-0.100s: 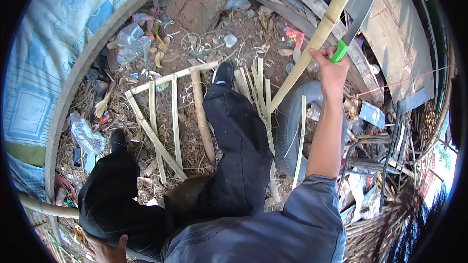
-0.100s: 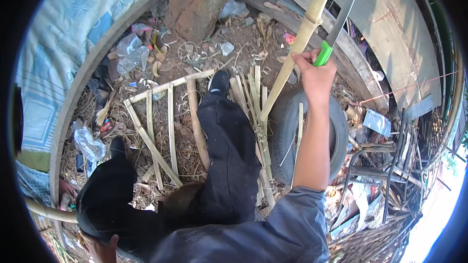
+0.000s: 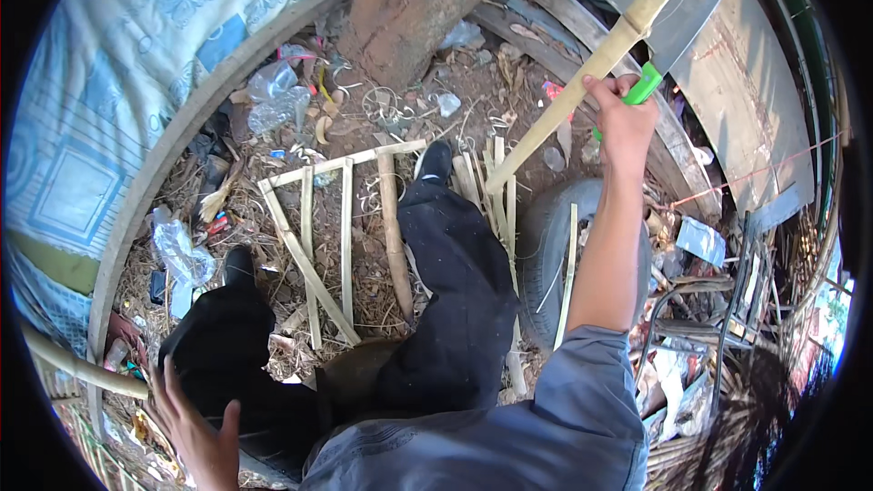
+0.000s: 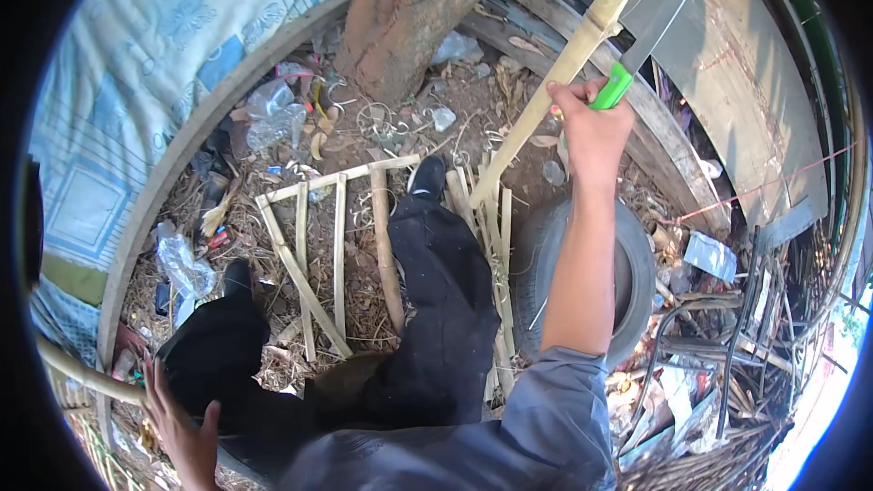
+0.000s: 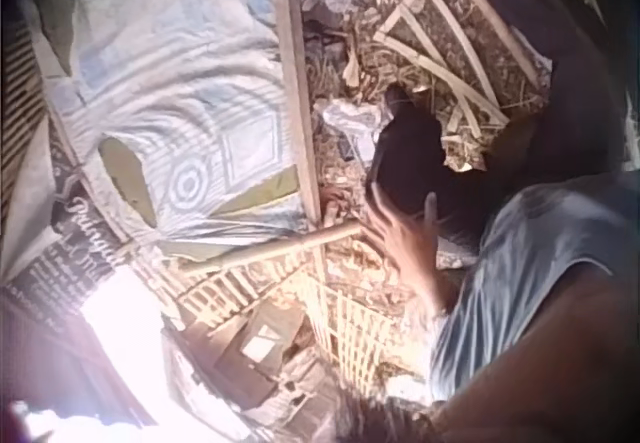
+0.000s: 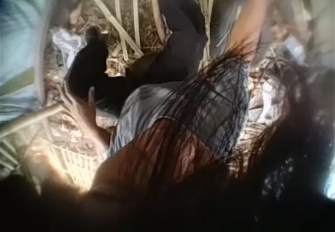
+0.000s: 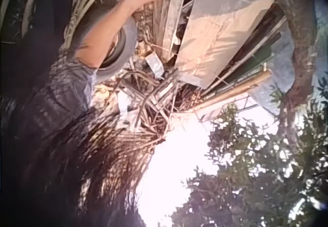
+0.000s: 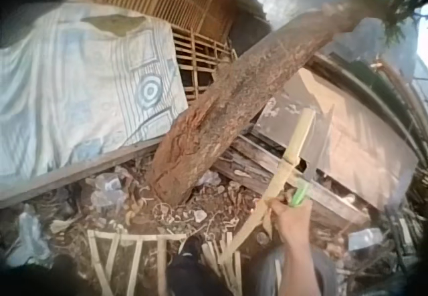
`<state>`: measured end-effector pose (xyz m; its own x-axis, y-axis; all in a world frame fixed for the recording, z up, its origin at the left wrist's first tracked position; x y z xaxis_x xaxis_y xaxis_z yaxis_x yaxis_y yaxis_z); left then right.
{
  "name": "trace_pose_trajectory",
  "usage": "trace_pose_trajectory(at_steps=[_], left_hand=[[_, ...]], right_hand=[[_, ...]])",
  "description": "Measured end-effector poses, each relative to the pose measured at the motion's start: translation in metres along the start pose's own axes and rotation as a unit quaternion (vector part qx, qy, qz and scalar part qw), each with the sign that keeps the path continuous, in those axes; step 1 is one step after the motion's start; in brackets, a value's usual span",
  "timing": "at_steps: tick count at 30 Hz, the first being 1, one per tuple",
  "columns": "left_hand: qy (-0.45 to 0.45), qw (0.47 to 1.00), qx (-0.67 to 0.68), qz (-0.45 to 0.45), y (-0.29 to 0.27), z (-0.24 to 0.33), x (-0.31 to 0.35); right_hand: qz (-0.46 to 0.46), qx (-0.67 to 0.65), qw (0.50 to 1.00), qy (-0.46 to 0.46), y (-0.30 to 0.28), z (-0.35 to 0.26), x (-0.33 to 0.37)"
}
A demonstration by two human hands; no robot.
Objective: The person shaves a piece of bamboo with a knife, removing thin strips of wood. They hold the piece by hand and against their leg while moving the blade along the wood, turning the item to reach different sides.
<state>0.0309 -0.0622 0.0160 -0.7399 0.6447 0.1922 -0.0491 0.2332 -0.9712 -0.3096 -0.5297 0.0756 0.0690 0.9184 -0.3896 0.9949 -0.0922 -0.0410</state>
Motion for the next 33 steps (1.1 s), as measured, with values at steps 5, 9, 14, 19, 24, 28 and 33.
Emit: trace_pose_trajectory(at_steps=[5,9,14,19,24,28,33], left_hand=[[0.226,0.945,0.183,0.151,-0.058,0.101,-0.027],[0.272,0.895,0.279,0.218,-0.034,0.16,-0.073],[0.254,0.882,0.274,0.287,-0.015,0.157,-0.103],[0.329,0.858,0.368,0.14,0.034,0.147,-0.109],[0.314,0.828,0.458,-0.077,0.059,0.151,-0.086],[0.303,0.817,0.481,-0.098,0.07,0.147,-0.067],[0.313,0.806,0.489,-0.116,0.057,0.146,-0.047]], right_hand=[[0.019,-0.115,0.993,0.001,0.082,-0.058,0.032],[0.004,-0.206,0.976,0.064,0.143,-0.066,0.092],[0.001,-0.266,0.95,0.165,0.169,-0.042,0.161],[-0.026,-0.226,0.957,0.178,0.169,-0.017,0.201],[-0.129,-0.195,0.967,0.105,0.139,-0.019,0.225],[-0.299,0.103,0.948,0.024,0.102,-0.031,0.249],[-0.371,0.304,0.866,-0.141,0.067,-0.031,0.238]])
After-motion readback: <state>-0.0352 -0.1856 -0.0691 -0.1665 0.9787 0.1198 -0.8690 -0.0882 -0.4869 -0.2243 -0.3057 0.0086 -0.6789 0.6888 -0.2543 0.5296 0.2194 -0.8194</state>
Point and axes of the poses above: each hand's wrist, its own x-axis away from the middle knuckle, its own y-axis out of the palm, z = x × y, the point moved 6 cm from there along -x, towards the middle knuckle, and after that the axes turned 12 degrees about -x, right-handed, at the moved point
